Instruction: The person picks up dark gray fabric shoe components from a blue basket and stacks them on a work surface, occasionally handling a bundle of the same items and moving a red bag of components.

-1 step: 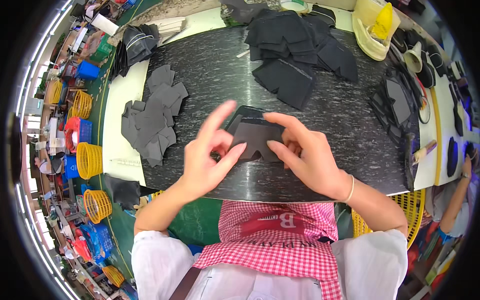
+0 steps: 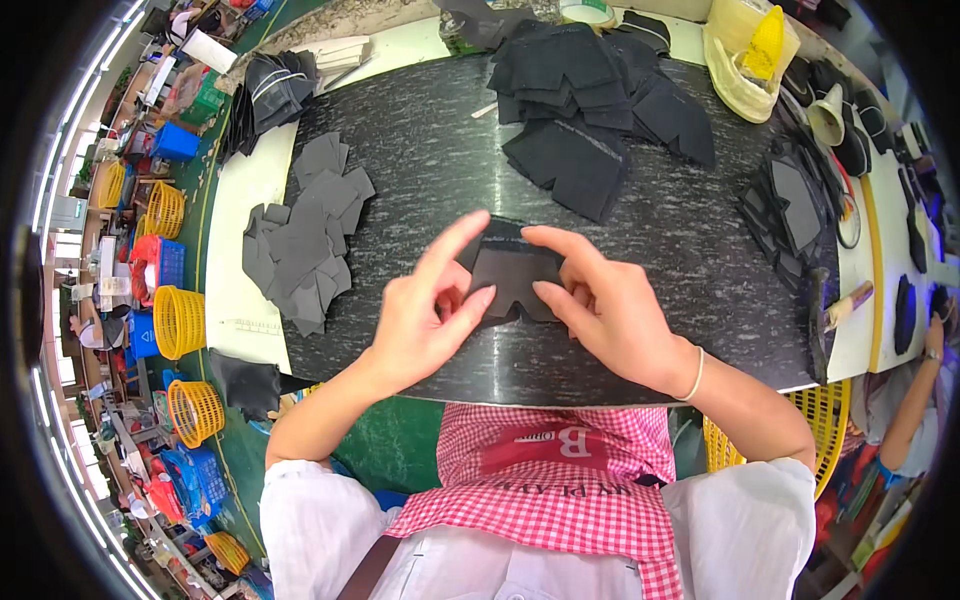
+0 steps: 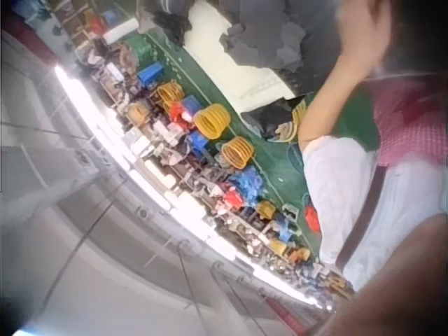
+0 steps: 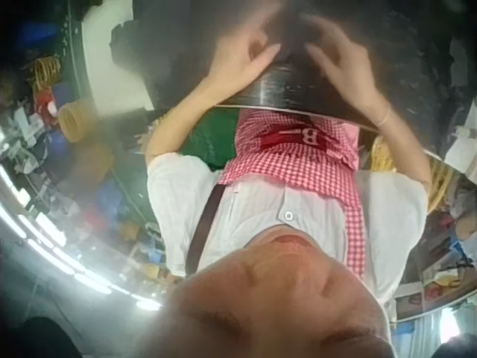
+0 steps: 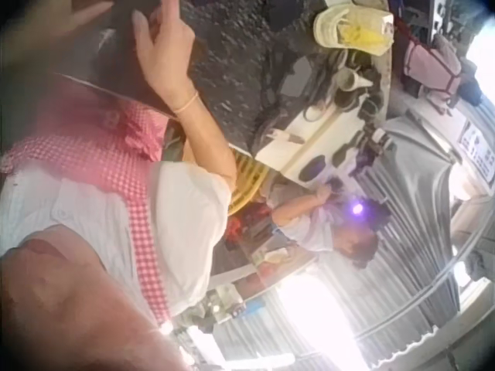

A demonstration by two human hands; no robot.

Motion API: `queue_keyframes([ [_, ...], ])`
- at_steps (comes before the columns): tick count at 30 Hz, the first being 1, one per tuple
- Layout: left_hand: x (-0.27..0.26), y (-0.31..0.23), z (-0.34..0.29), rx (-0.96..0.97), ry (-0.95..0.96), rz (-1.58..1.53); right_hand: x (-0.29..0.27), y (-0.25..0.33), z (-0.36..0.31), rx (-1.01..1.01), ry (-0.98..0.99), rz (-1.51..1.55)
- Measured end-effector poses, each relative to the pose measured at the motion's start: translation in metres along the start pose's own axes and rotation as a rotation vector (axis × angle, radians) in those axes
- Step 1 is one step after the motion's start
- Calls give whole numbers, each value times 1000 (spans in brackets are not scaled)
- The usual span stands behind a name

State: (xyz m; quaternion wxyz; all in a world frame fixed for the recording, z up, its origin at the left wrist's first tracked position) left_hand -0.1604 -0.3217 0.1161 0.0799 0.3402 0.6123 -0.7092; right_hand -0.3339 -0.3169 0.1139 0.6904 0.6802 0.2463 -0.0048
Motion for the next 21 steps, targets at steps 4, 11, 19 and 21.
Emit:
queue_keyframes([
  [4,13,10,5,-4,-11,-66,-1,-9,2,-113,-15,-107],
  [11,13,-1,3,213,-81,280,-13,4,5,-505,-93,-782],
  [19,23,0,-3,431,318,538,-24,2,-20,-415,199,-582],
  [21,28,-4,-9,394,304,561,-61,0,9,-423,-50,-488],
])
Point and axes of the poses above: each hand's wrist, its own z-axis towards the middle knuckle, its own x-axis out of the palm, y = z × x, the point moved 6 cm from there along z, towards the middle knuckle, and after that the axes turned 5 degrees about -x, right-handed, at the moved point
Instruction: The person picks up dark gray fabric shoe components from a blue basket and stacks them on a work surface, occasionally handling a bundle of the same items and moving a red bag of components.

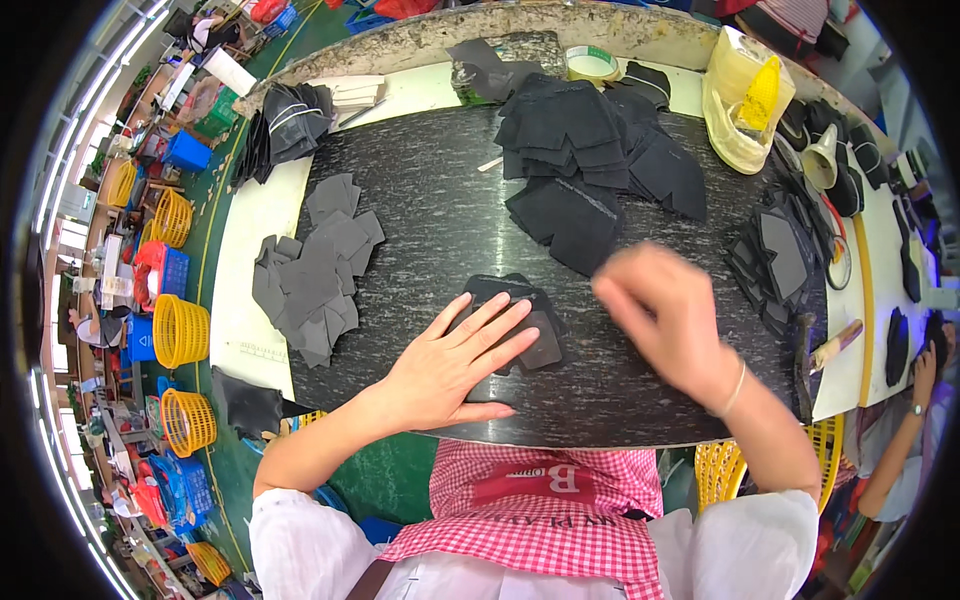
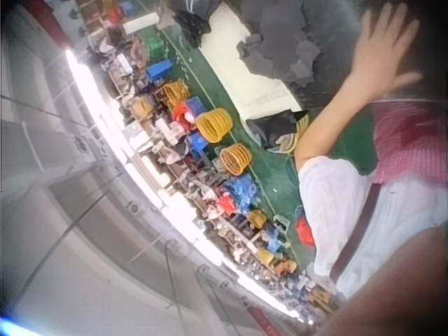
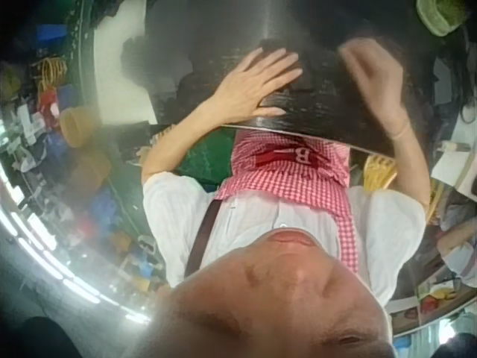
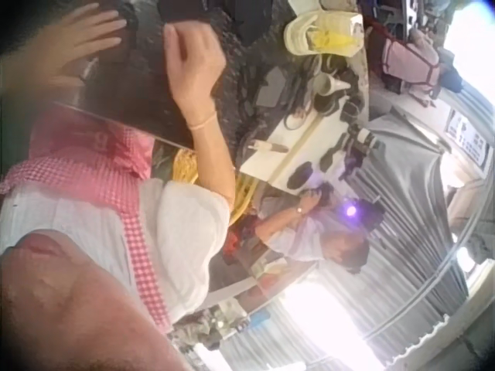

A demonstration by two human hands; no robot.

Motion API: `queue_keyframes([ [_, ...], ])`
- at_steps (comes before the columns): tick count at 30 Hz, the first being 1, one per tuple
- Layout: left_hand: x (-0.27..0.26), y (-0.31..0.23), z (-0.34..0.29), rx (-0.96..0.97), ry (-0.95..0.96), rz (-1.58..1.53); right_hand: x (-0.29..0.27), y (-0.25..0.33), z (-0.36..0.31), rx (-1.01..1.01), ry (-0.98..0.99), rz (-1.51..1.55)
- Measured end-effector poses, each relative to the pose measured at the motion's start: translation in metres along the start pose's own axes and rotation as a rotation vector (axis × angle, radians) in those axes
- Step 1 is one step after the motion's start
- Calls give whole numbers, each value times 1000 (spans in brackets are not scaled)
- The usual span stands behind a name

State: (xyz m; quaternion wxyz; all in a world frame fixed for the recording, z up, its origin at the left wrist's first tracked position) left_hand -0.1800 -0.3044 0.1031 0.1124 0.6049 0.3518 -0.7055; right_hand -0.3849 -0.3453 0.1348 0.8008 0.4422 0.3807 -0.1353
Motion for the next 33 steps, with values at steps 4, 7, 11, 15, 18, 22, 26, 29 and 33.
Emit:
queue_keyframes([
  [4,3,-16,9,-5,-80,14,21,-5,30,-241,-66,-329],
  [7,-18,-9,30,29,-304,-180,16,-23,30,-87,-122,-86],
  [11,-22,-2,82,159,-321,-44,7,-59,35,349,-172,437],
  [15,-15,39,97,-54,-97,-197,-35,27,11,-33,-325,-112],
  [18,-34,53,81,181,-372,-688,37,60,-20,-515,241,-172],
  [22,-76,89,-16,-200,-591,-54,39,64,13,-312,275,-58],
  [26,-101,137,-96,-479,-559,218,92,89,97,-449,248,159],
  [29,-90,151,-86,-476,-442,261,158,79,160,-562,94,93],
  [33,-87,162,-78,-546,-242,231,185,68,185,-445,245,82],
])
Point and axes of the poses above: each hand's wrist, its own z-axis towards the middle knuckle, its own x-axis out of the palm, y = z × x, the point moved 6 cm from there along z, towards the middle knuckle, and after that the axes turned 5 degrees about -x, right-handed, at the moved point
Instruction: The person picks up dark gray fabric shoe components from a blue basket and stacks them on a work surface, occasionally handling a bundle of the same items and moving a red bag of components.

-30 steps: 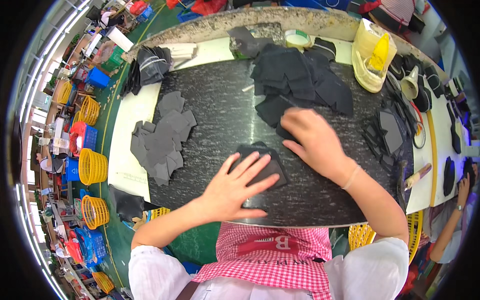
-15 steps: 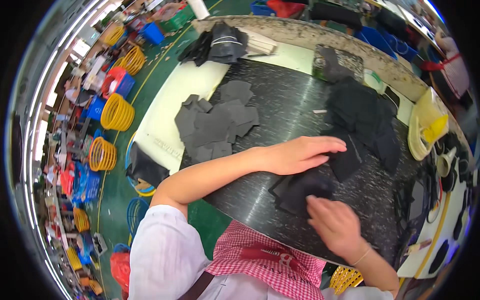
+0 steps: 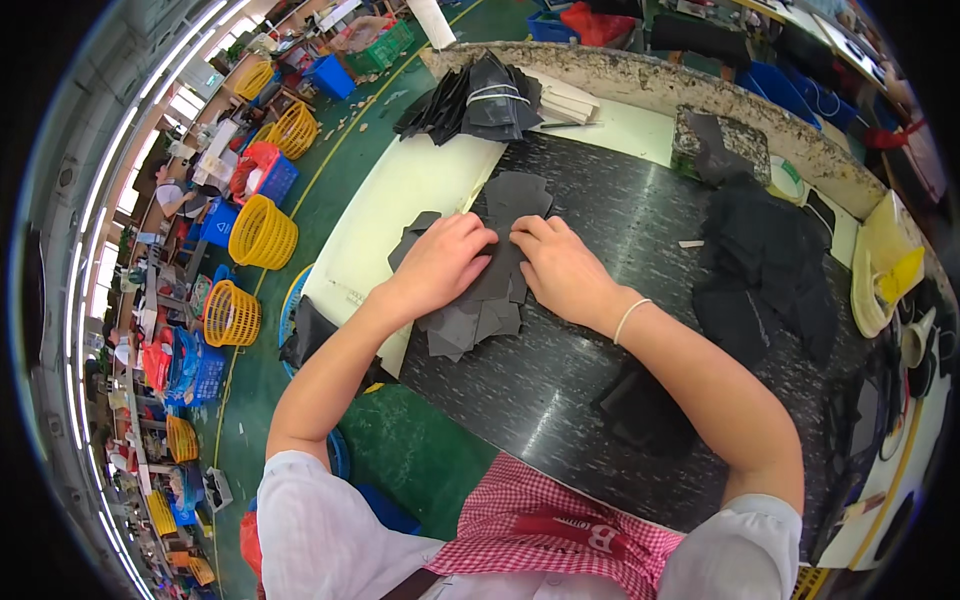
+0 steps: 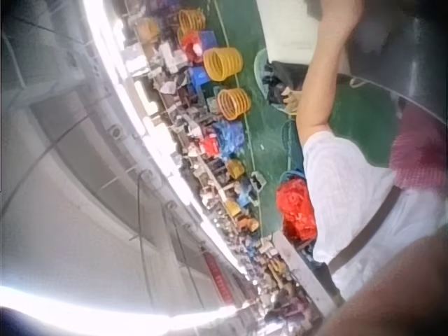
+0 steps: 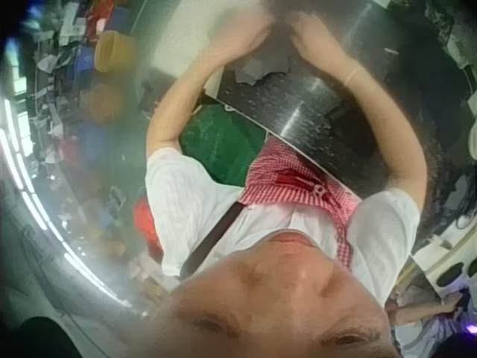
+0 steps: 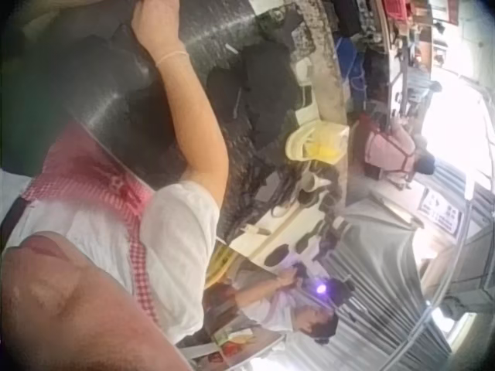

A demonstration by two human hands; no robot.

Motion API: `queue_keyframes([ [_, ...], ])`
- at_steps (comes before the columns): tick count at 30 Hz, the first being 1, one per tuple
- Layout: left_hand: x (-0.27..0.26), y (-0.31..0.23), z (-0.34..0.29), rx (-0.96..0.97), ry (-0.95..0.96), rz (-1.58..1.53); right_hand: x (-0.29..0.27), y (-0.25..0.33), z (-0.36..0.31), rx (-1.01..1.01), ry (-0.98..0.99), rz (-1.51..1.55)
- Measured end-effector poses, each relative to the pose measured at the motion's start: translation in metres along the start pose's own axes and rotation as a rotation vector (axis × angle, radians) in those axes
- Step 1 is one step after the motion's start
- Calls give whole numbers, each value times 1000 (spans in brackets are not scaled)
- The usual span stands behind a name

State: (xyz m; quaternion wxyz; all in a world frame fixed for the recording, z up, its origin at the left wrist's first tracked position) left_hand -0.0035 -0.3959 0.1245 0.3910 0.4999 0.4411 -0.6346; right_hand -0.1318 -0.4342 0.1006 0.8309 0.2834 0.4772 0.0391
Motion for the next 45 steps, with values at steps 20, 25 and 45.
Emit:
queue_keyframes([
  [20,-11,15,8,-43,-177,-195,7,2,-4,-32,-96,-157],
  [25,-4,17,2,9,-241,-114,10,10,-6,-28,-91,-198],
  [45,-33,-6,-56,-32,-568,-556,-1,18,-23,413,36,630],
])
Point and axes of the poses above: each hand's wrist, its own z-axis towards the middle knuckle, its own x-axis out of the palm, y = z × x, the point moved 6 cm from there along z, towards the middle knuckle, and after that the axes turned 5 degrees about -x, right-handed, at the moved point
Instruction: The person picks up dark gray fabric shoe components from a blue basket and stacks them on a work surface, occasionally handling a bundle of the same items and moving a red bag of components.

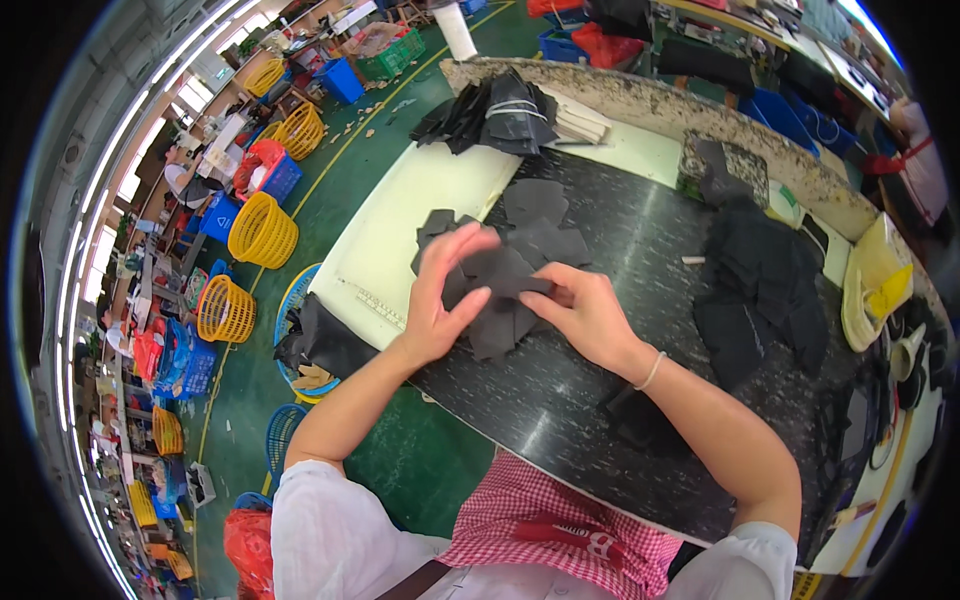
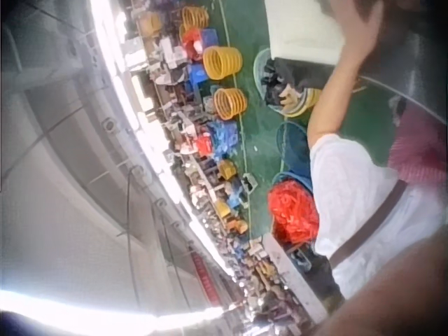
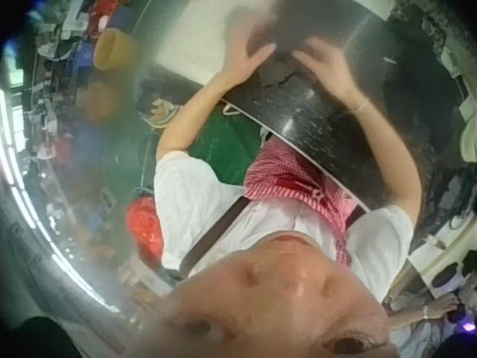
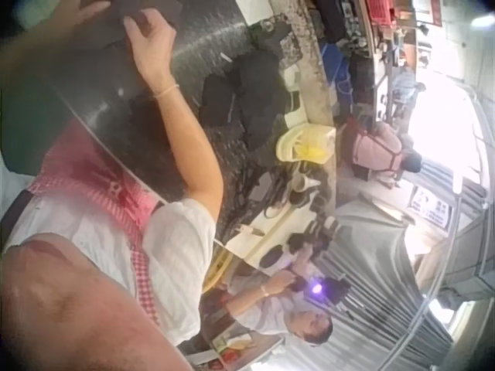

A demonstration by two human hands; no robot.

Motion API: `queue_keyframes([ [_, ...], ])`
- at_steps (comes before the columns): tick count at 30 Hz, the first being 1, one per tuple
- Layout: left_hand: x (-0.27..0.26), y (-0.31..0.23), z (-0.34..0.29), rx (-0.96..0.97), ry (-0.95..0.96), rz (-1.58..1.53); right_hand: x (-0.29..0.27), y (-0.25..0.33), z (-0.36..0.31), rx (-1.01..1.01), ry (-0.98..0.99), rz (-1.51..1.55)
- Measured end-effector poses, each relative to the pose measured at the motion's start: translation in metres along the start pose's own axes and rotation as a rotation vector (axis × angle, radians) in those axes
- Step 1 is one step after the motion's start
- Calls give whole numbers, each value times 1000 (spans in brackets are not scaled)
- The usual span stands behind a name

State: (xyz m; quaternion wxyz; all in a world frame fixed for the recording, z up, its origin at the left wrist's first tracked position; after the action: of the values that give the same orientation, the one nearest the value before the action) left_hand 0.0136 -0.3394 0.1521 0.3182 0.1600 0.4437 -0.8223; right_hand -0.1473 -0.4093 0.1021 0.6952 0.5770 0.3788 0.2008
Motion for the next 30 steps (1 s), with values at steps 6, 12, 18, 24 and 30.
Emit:
queue_keyframes([
  [6,49,39,-22,46,482,513,-30,-4,-13,-65,-178,251],
  [12,47,38,32,-75,373,107,-88,15,-63,77,-249,153],
  [18,-48,295,158,-466,-185,447,-89,-25,-103,284,-362,310],
  [24,17,342,193,-495,144,465,-105,-9,-90,333,-431,272],
  [30,0,283,192,-406,1,666,-124,-7,92,-46,-227,-95],
])
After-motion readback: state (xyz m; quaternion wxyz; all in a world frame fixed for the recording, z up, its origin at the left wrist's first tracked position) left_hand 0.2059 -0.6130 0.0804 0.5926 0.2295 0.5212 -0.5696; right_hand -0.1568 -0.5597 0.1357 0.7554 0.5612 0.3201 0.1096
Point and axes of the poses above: each hand's wrist, its own z-axis towards the middle knuckle, its own x-axis out of the palm, y = z × x, the point moved 6 cm from there along z, towards the middle knuckle, and after that the axes turned 5 degrees about -x, right-handed, at the moved point
